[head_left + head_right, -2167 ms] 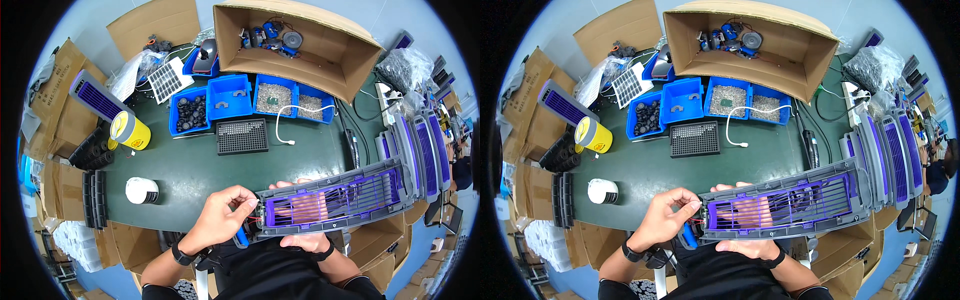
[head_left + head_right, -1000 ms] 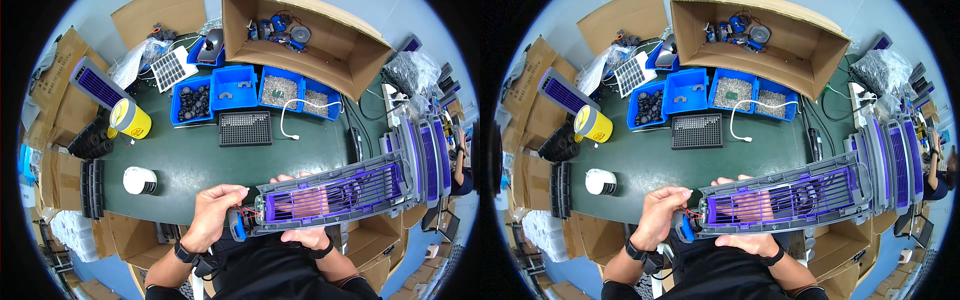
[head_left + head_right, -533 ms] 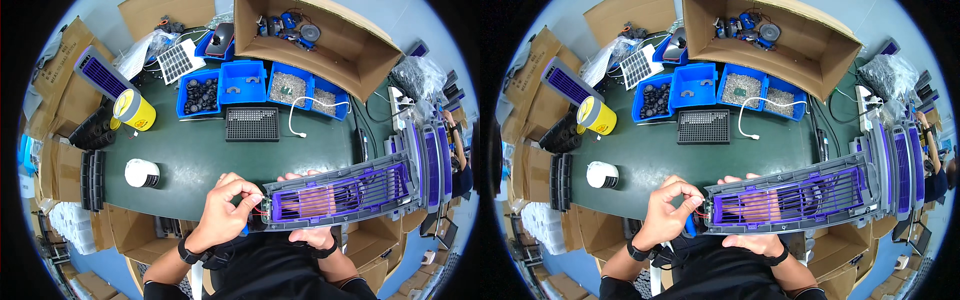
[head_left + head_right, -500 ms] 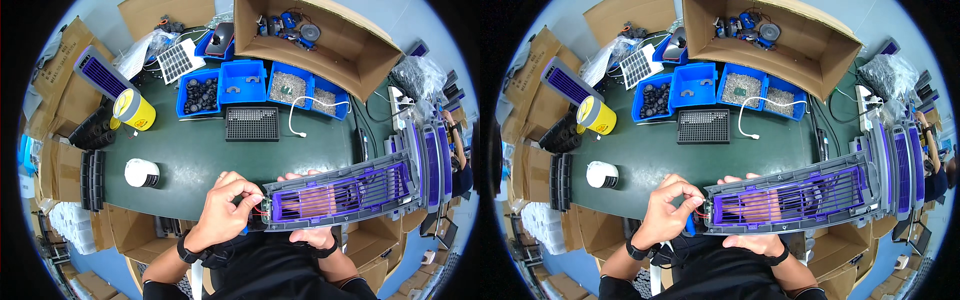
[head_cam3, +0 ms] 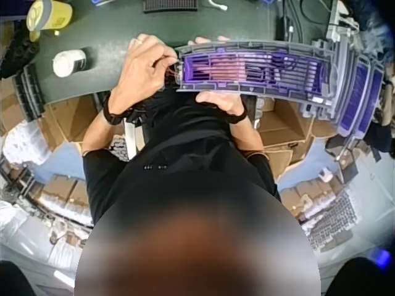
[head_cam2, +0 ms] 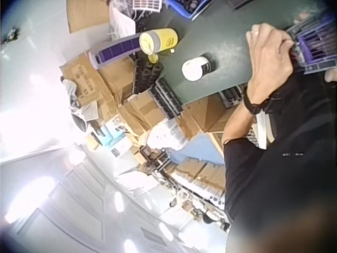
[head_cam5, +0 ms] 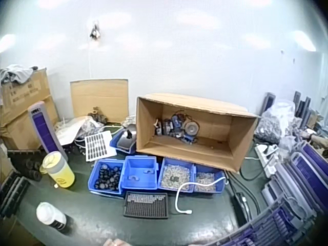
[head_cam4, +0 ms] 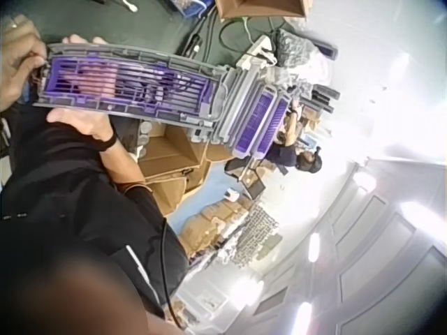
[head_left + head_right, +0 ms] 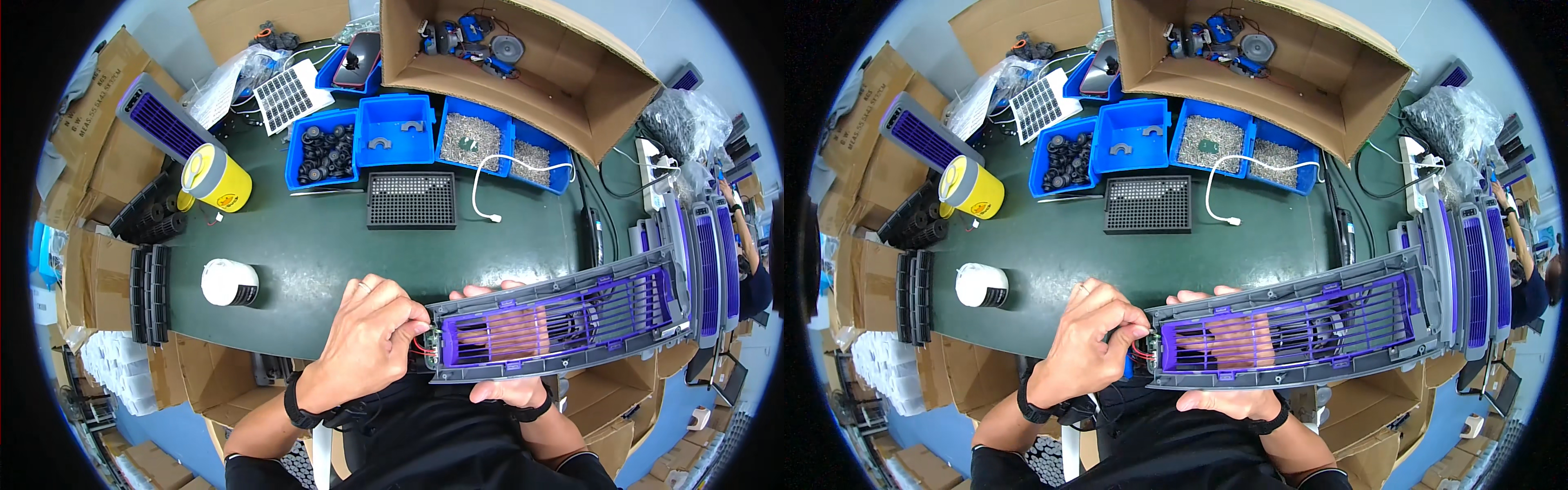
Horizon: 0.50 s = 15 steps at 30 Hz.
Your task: The person assembles a small electronic device by connecting internal wires, inserting a purple filter, and closing the casing. They then use a hot glue gun to apply adhesive to the device's exterior before placing it on a stack of similar units. The person then retrieves another device from a box to continue the process.
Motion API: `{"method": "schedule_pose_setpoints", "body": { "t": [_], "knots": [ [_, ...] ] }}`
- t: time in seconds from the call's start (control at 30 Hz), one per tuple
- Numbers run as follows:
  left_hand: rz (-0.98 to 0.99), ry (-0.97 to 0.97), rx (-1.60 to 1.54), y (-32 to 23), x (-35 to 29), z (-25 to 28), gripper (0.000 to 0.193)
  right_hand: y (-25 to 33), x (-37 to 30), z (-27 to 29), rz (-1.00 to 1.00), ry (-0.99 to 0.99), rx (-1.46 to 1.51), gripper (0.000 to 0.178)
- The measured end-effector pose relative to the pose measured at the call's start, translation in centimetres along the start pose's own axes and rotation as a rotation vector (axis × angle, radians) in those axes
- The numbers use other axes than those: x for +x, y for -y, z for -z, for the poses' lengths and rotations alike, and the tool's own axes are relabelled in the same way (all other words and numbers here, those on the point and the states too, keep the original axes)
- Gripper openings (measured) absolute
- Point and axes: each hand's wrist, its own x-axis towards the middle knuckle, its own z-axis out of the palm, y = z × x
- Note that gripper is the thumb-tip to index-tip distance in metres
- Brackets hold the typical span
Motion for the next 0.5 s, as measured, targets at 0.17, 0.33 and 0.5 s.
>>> {"method": "schedule_pose_setpoints", "body": {
  "t": [0.17, 0.33, 0.5],
  "knots": [
    [-0.018, 0.002, 0.026, -0.3, 0.1, 0.2, 0.011, 0.0, 0.0, 0.1, 0.000, 0.008, 0.005, 0.129],
    [-0.025, 0.000, 0.074, -0.7, 0.4, 0.1, 0.013, 0.2, -0.1, -0.2, -0.027, -0.014, 0.012, 0.129],
    [-0.004, -0.035, 0.123, -1.2, 0.3, -0.5, 0.016, 0.6, -0.1, -0.3, -0.015, 0.014, -0.058, 0.126]
  ]
}}
